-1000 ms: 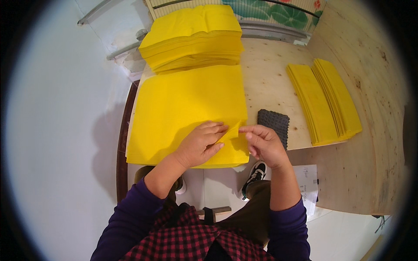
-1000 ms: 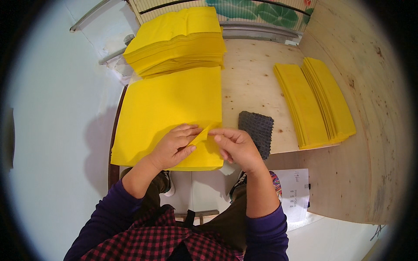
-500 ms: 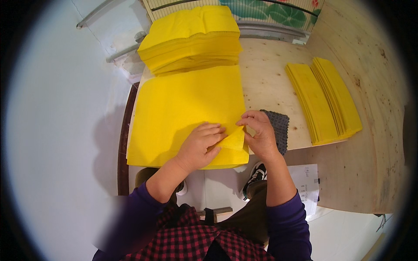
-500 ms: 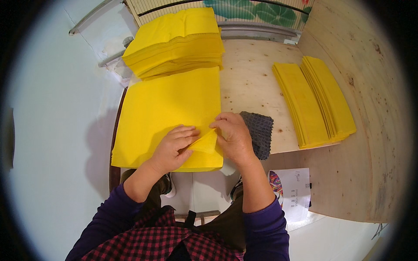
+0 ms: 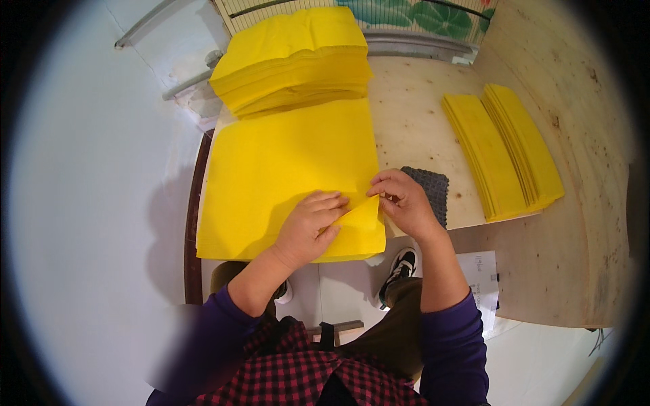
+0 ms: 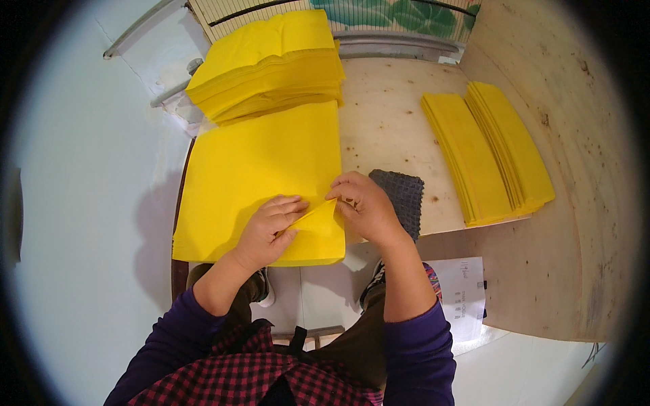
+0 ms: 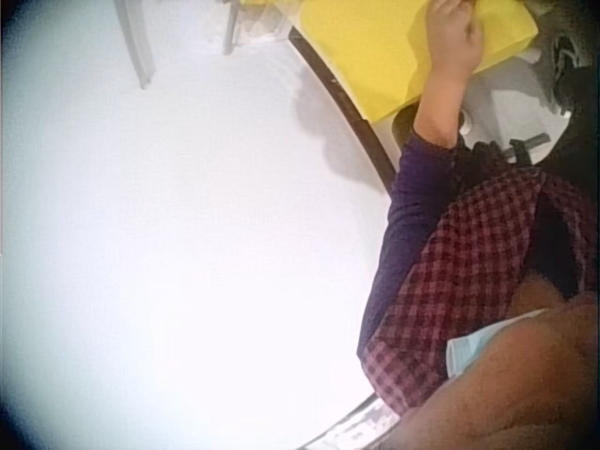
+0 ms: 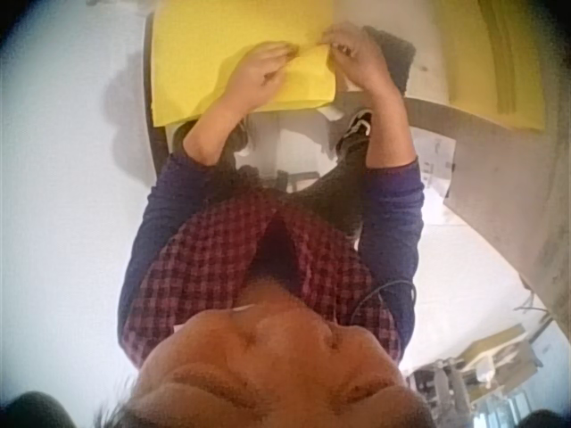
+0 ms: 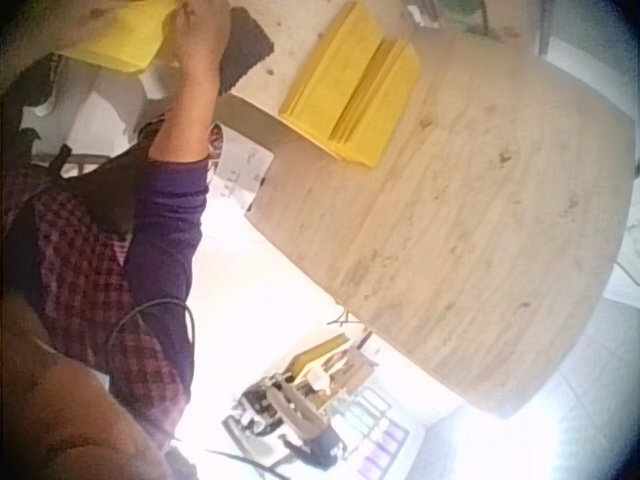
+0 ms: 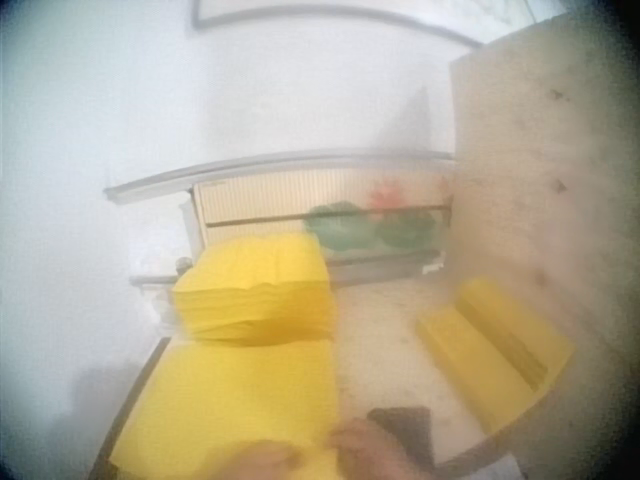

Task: The person folds yellow paper sheets by hand on a wooden table, aligning edges and pressing creases. They stack the folded sheets and repeat the process with additional sheets.

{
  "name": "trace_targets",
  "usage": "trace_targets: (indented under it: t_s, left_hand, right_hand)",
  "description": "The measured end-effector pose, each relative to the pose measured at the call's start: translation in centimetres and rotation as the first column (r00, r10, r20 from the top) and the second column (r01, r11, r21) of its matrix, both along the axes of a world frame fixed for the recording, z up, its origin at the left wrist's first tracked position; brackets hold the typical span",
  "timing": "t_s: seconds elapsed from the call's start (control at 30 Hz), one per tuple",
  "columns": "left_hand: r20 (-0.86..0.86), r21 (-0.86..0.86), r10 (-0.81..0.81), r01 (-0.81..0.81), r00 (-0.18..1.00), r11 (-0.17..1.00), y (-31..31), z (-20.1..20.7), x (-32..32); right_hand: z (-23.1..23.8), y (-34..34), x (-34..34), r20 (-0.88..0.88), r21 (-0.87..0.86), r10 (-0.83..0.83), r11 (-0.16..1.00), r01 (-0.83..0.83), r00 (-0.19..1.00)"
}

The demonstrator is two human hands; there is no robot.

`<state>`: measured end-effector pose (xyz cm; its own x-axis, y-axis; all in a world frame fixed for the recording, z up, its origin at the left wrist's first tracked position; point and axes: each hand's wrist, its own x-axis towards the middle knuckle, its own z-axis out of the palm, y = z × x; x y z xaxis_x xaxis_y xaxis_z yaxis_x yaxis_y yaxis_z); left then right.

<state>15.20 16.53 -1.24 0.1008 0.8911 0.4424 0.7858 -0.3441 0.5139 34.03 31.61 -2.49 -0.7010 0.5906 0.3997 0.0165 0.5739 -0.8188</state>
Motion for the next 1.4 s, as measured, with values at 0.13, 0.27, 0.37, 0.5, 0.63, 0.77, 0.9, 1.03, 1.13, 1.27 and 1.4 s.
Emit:
trace_targets:
  t_s: [0.13, 0.27, 0.37, 0.5, 0.63, 0.77, 0.9, 1.03, 1.13, 1.27, 1.4]
  left_hand:
    - [0.098, -0.034, -0.017, 0.020, 0.995, 0.999, 0.3, -0.2, -0.5]
    - [0.338, -0.125, 0.181, -0.146, 0.923, 0.981, -0.3, -0.4, 0.7]
    - [0.535, -0.086, 0.174, -0.152, 0.827, 0.985, -0.4, -0.5, 1.4]
    - [0.347, -0.077, 0.048, -0.023, 0.937, 0.997, -0.3, 0.0, 0.1]
    - [0.304, -0.062, 0.006, 0.014, 0.953, 0.998, -0.1, 0.0, -0.5]
    - [0.286, -0.038, 0.046, -0.037, 0.957, 0.999, 0.0, -0.3, -0.3]
    - [0.334, -0.102, 0.068, -0.035, 0.940, 0.994, 0.1, -0.4, -0.4]
    - [0.349, -0.102, 0.082, -0.050, 0.934, 0.994, 0.0, -0.5, -0.4]
    - [0.344, -0.101, 0.077, -0.045, 0.936, 0.994, 0.1, -0.4, -0.4]
    - [0.394, -0.109, 0.085, -0.046, 0.915, 0.993, 0.0, -0.2, -0.4]
    - [0.366, -0.091, 0.123, -0.096, 0.922, 0.991, -0.4, -0.3, -0.3]
  right_hand:
    - [0.1, 0.5, -0.4, 0.021, -0.194, 0.038, 0.980, -0.033, 0.999]
    - [-0.2, 0.3, -1.2, 0.035, -0.234, -0.038, 0.971, 0.046, 0.999]
    - [-0.5, 0.3, -1.7, 0.065, -0.205, -0.100, 0.972, 0.111, 0.993]
    - [-0.1, -0.1, -1.8, 0.044, -0.213, -0.132, 0.967, 0.138, 0.990]
    - [1.3, -0.2, 0.1, 0.125, -0.235, -0.137, 0.958, 0.163, 0.983]
    - [1.6, 0.1, 2.7, 0.130, -0.231, -0.045, 0.970, 0.075, 0.990]
    - [0.4, 1.6, 4.3, 0.121, -0.219, -0.299, 0.922, 0.320, 0.946]
    - [-1.0, 2.9, 5.8, 0.465, -0.019, -0.353, 0.913, 0.407, 0.812]
    - [-2.2, 3.2, 5.8, 0.665, 0.092, -0.360, 0.909, 0.406, 0.654]
    - [-3.7, 3.8, 5.1, 0.648, 0.169, -0.404, 0.903, 0.395, 0.646]
    - [-4.0, 3.9, 6.0, 0.564, 0.098, -0.407, 0.897, 0.431, 0.719]
